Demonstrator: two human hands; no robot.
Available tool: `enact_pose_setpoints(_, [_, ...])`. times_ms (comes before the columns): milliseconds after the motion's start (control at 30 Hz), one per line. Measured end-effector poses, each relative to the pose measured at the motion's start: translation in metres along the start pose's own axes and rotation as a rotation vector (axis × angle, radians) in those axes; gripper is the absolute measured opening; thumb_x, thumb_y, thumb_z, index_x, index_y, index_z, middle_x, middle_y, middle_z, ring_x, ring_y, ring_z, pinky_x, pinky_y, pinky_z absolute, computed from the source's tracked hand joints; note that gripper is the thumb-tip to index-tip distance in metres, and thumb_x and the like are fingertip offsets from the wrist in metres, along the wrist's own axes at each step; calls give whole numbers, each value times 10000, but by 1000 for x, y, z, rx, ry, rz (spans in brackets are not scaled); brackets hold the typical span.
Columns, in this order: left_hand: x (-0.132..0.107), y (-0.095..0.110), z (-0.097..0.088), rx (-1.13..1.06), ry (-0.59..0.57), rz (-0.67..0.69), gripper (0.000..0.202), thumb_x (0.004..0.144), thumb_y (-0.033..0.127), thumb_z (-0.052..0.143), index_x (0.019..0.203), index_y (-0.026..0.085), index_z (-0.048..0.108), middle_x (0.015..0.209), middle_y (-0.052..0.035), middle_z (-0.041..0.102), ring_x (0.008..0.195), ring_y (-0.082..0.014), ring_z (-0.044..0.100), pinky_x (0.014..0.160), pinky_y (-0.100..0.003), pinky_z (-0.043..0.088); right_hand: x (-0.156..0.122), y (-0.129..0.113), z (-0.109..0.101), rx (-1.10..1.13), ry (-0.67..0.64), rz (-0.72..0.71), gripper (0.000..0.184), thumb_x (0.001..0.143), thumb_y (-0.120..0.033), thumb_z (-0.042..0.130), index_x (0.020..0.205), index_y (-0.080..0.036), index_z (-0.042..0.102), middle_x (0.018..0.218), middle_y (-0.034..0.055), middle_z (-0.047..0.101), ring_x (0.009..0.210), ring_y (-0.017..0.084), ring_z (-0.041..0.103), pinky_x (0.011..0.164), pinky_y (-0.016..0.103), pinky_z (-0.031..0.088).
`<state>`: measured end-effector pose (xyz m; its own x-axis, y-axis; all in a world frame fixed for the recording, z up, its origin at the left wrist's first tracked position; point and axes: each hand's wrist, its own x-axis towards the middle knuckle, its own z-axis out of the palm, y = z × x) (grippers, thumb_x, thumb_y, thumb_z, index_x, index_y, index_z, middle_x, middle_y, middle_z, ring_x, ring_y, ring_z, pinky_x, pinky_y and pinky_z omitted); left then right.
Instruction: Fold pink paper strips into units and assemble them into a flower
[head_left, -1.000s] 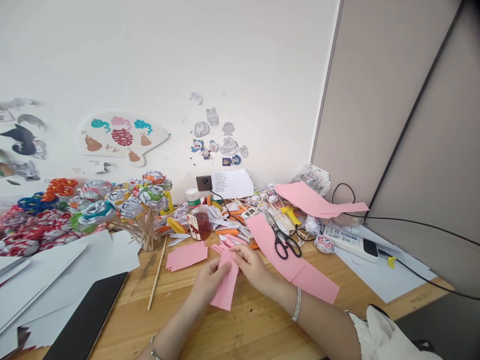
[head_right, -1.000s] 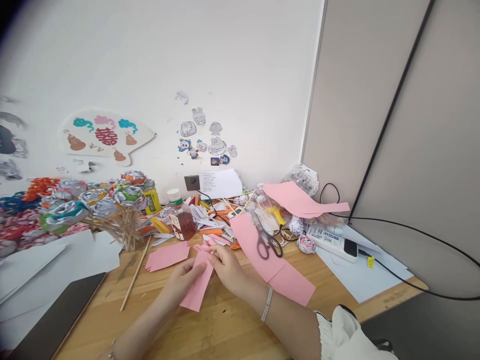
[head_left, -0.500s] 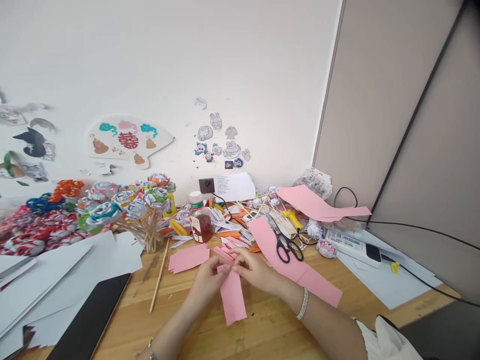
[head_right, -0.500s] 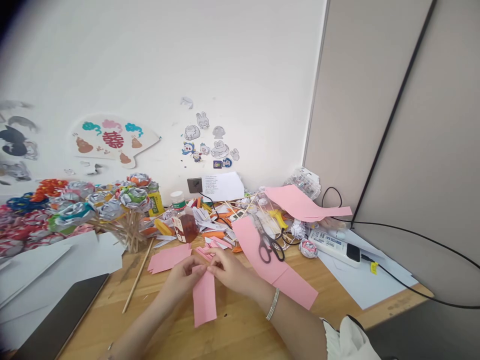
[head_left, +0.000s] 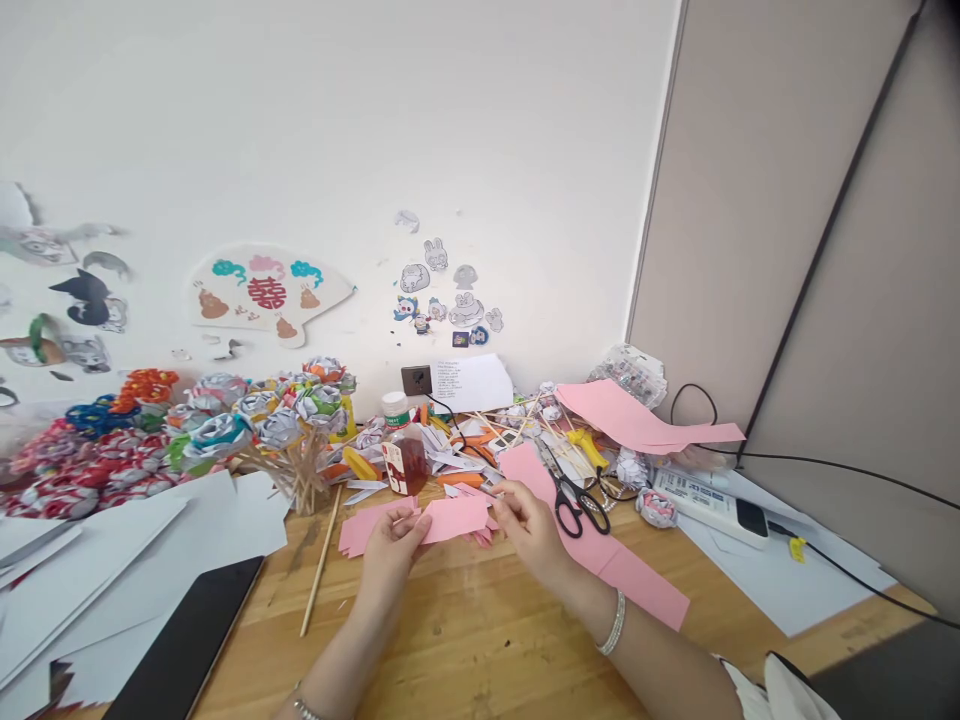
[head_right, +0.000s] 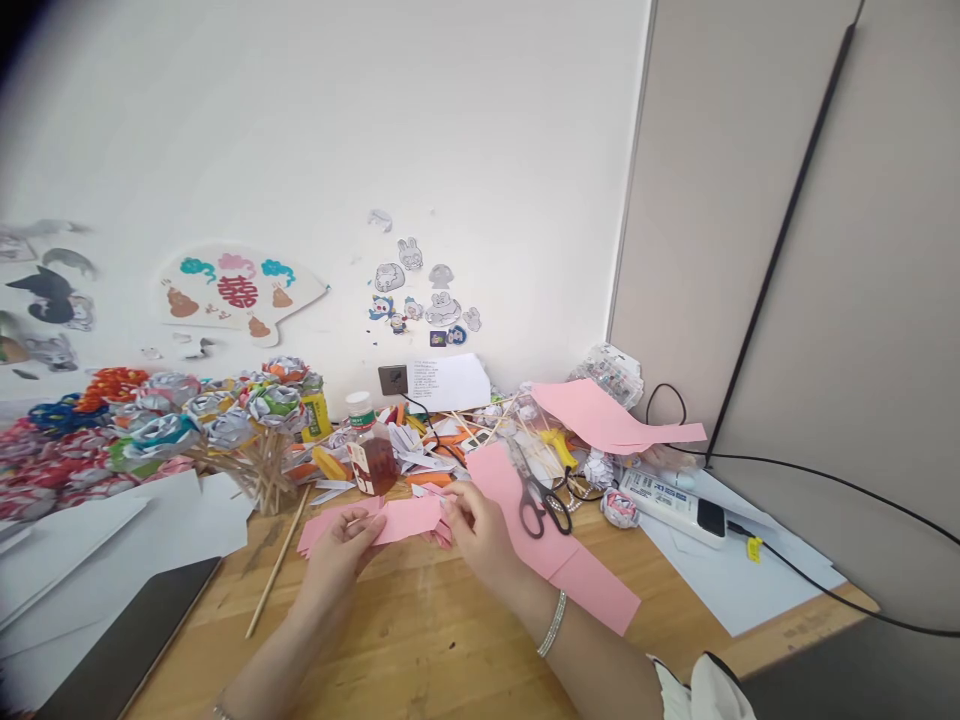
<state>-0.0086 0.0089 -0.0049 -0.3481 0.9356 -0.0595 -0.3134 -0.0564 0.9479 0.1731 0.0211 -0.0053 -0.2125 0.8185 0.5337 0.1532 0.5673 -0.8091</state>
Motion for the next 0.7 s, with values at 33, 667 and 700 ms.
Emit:
enact_pose_setpoints(33, [-2,1,1,-22,-19,-11,389,517,158,750,801,197,488,601,59,610,553,-90,585,572,-214,494,-1,-1,1,2,-75,-4,246,843,-305,418,1037,-196,523,585,-21,547,524,110,503,498,207,384])
enact_pose_setpoints(667, [-9,-3,4,9,-350,-180,323,582,334,733,817,151,605,746,-26,689,656,-136,634,617,-229,496,-4,8,7,-385,-323,-306,259,791,-170,487,1012,-242,601,793,16,652,686,139,561,637,237,408])
enact_pose_setpoints(700, [-9,-3,4,6,-371,-186,318,595,345,724,813,155,594,747,-24,689,657,-136,637,622,-232,499,-4,9,8,-396,-322,-319,264,791,-167,487,1016,-243,601,811,23,654,704,144,564,641,238,408])
